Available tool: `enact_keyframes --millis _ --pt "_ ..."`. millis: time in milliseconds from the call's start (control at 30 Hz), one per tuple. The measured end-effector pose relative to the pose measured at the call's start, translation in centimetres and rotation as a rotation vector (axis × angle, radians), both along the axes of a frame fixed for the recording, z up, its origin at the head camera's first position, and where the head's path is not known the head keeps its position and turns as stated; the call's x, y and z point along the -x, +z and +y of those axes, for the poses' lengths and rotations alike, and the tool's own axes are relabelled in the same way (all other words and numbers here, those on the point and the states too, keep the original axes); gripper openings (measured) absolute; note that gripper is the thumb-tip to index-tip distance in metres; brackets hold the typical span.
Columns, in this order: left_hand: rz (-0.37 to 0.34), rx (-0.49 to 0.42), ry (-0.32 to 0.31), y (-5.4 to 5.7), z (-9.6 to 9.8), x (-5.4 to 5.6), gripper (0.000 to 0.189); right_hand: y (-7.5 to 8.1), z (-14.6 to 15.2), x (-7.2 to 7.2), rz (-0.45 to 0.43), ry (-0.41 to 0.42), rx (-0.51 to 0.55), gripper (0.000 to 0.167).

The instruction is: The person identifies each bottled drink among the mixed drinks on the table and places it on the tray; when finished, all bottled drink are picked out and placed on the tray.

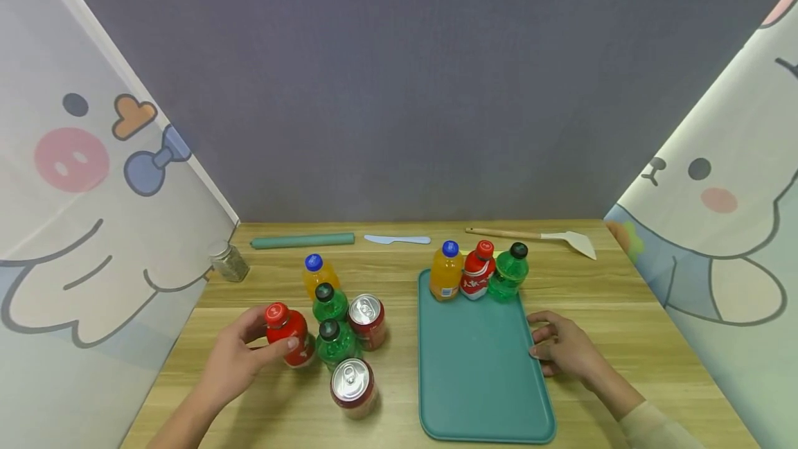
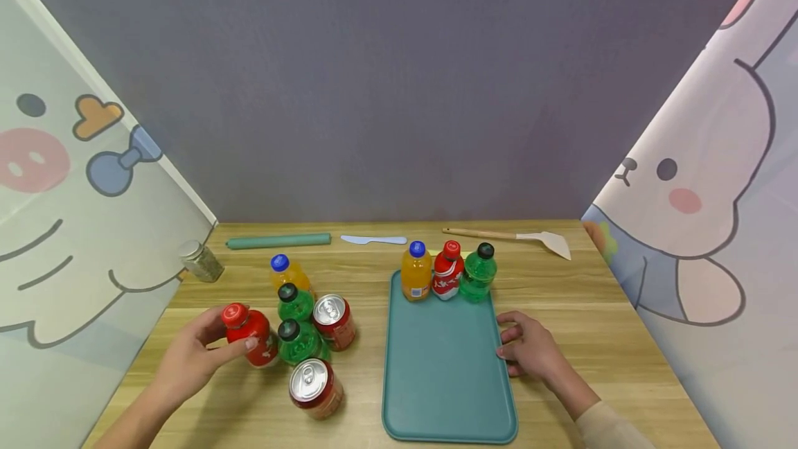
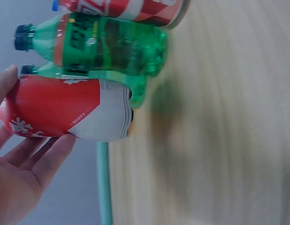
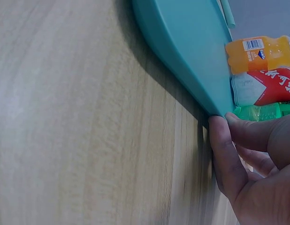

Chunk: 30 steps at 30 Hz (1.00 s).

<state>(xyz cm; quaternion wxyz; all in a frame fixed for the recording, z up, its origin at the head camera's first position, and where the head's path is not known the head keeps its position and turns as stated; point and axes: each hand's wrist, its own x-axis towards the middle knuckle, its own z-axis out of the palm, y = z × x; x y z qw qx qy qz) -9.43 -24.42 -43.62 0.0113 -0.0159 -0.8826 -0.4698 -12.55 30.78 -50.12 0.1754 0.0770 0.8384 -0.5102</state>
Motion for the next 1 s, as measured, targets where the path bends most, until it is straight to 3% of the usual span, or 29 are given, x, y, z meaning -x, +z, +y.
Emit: enact_keyframes --millis 233,600,1000 --pt "0.045 0.081 0.014 2.7 -0.2 -0.5 0.055 0.2 0.0 -0.1 0.004 -0.001 0.007 0.063" --pt "0.182 0.095 -0.018 7.5 0.8 -1.3 0.051 0.2 0.0 -0.2 0.004 0.002 0.014 0.064" --pt "0.184 0.14 -0.078 11.5 4.1 -0.5 0.05 0.3 -0.1 -0.2 0.018 0.001 0.013 0.063"
